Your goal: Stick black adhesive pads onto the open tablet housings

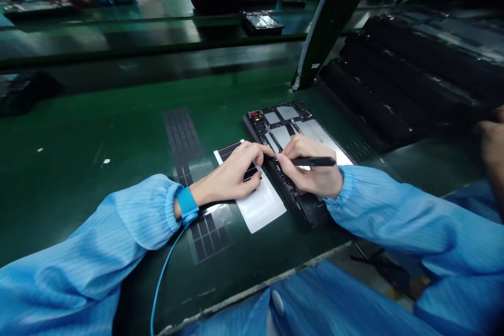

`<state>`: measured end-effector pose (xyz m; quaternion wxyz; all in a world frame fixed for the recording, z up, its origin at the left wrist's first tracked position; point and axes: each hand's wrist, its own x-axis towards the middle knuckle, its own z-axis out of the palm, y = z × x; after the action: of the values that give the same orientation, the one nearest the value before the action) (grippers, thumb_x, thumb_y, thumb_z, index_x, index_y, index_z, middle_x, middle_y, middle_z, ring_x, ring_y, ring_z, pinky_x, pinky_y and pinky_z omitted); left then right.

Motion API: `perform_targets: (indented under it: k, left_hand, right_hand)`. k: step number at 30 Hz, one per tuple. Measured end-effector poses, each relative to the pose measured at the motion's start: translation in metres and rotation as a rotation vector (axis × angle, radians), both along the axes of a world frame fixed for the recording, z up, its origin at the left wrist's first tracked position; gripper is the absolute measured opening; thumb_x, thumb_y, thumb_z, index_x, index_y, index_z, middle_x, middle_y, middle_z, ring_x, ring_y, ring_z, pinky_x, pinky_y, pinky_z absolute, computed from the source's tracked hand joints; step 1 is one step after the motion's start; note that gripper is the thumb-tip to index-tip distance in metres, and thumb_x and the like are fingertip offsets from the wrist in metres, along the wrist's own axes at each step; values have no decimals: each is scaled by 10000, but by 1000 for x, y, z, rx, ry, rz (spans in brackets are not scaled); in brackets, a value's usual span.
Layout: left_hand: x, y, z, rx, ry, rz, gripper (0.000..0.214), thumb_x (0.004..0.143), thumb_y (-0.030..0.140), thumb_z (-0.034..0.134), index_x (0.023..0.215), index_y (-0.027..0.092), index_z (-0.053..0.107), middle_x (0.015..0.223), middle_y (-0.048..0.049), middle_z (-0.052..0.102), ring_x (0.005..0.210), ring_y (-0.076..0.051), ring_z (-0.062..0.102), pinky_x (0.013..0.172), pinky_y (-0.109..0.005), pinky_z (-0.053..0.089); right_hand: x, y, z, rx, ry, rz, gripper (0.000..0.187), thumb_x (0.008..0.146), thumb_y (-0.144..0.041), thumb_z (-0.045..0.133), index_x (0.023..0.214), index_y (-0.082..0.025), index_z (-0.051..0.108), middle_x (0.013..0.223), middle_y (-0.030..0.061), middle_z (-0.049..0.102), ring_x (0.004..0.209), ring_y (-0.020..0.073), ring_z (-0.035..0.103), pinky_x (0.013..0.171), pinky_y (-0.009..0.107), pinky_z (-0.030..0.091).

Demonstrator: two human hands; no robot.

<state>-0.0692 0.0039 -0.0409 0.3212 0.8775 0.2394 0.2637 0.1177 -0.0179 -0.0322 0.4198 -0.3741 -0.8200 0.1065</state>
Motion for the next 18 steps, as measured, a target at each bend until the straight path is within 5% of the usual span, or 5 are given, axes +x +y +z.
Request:
perform_targets:
  k: [7, 12, 15, 18]
  left_hand:
    - [1, -1, 0, 224, 141, -60, 209, 723, 39, 338, 885, 162, 386, 1028, -77, 518, 952, -177, 442, 866, -332, 354]
    - [4, -8, 10, 375, 295, -95, 280, 740, 45, 335, 987, 130, 436, 1024, -94, 510, 991, -224, 396, 860, -349, 341]
    - [-14, -4, 21, 223, 238, 14, 279, 736, 74, 369, 993, 158, 435, 1007, -57, 505, 958, -194, 423, 848, -317, 345]
    - [-50, 2, 31, 59, 219, 211, 172, 750, 155, 416, 916, 147, 461, 917, -45, 512, 820, -158, 464, 753, -279, 366]
  right_hand:
    - [5, -3, -3, 108, 140, -108, 165, 751, -201, 553, 619, -219, 455, 604, 24, 521, 572, 154, 515, 536, 312, 433]
    - [12, 0, 24, 253, 201, -223, 73, 719, -160, 607, 719, -192, 541, 706, 40, 542, 669, 155, 529, 612, 315, 428]
    - [-3, 2, 45, 195, 38, -97, 102, 707, -166, 636, 797, -165, 589, 780, 57, 548, 751, 164, 530, 658, 312, 413]
    - [-34, -1, 46, -44, -56, 203, 91, 731, -210, 623, 803, -176, 579, 762, 37, 551, 737, 159, 532, 644, 303, 421]
